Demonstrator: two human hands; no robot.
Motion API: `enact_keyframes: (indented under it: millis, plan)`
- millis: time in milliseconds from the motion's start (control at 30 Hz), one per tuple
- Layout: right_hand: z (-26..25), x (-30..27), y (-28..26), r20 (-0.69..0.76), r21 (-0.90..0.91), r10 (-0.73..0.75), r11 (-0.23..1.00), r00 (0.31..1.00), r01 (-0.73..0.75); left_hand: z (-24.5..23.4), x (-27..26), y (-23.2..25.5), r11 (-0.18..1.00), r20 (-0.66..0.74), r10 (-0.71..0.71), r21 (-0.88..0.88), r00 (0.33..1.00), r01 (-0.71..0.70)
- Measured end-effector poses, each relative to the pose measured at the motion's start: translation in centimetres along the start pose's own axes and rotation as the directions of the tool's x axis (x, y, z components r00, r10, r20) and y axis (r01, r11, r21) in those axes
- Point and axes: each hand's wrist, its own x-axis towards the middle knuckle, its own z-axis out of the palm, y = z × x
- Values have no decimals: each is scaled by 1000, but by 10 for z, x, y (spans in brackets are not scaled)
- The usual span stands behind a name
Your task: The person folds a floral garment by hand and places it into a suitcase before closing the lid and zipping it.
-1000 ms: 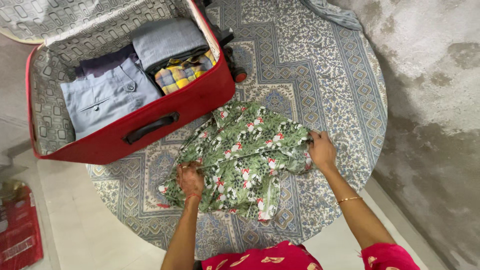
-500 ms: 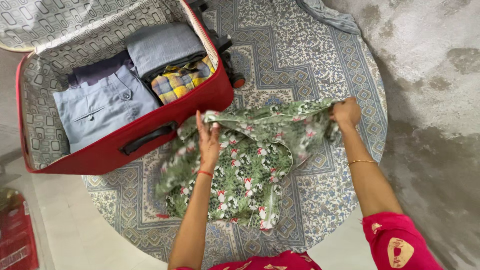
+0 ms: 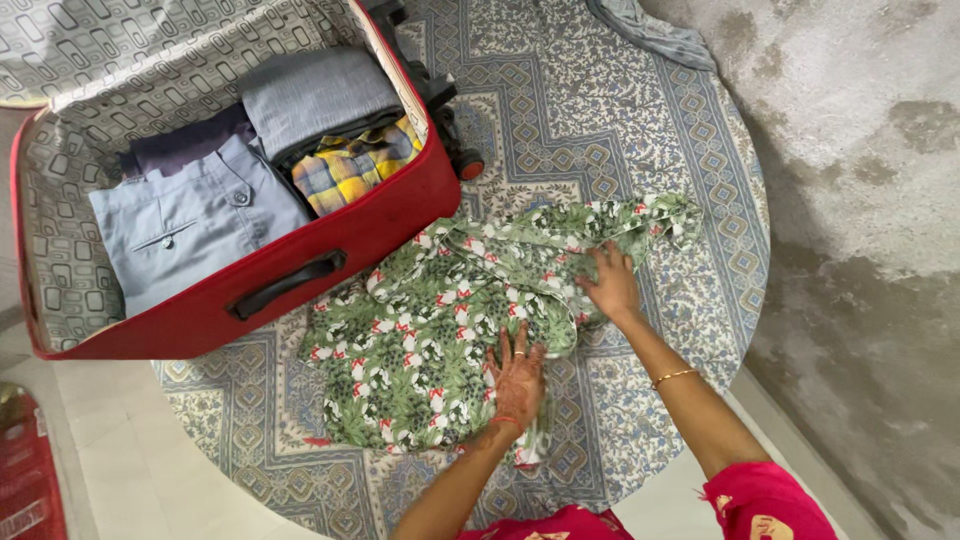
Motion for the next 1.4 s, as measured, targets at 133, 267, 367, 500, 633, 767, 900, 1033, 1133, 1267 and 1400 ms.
enact_keyframes:
  millis: [133,267,367,500,633,767,900,1033,1133,1267,1400]
  plan:
    - [3,-1,22,-11,117,-50,992,999,51,12,-8,-56,882,11,-188,-437,982,174]
    - [-22,15,48,64,108,-24,994,998,17,-49,2,-149,329,318,-624,-721,713,610]
    - [-61,28,54,212,98,-56,994,976,36,-148,-3,-217,-431,629,-613,-773,478,465]
    - [-86,10,3,491,-24,48,999,870,-41,-252,-19,-262,-459,556,-746,-828,367,322]
    - [-60,-9,-14,453,-64,-51,994,890,89,-280,-38,-315,-426,281,-731,-900,622,-95]
    - [-28,10,21,400,-26,-178,978,899,205,-275,-58,-371,-308,91,-757,-923,647,-230]
    - [-72,58,64,576,-160,273,962,771,-221,-277,-76,-426,-259,3,-786,-910,619,-324]
    - [-162,113,108,253,-353,518,836,817,-421,-284,-84,-455,-261,-29,-820,-870,571,-418]
    - [-197,133,126,-79,-64,541,836,837,-546,-288,-78,-452,-184,-27,-812,-936,582,-300]
    - [-173,126,121,-328,185,361,931,873,-315,-272,-59,-412,481,-13,-676,-765,737,427]
    - [-110,82,61,35,351,422,843,906,-407,-246,-49,-307,441,44,-892,293,449,848]
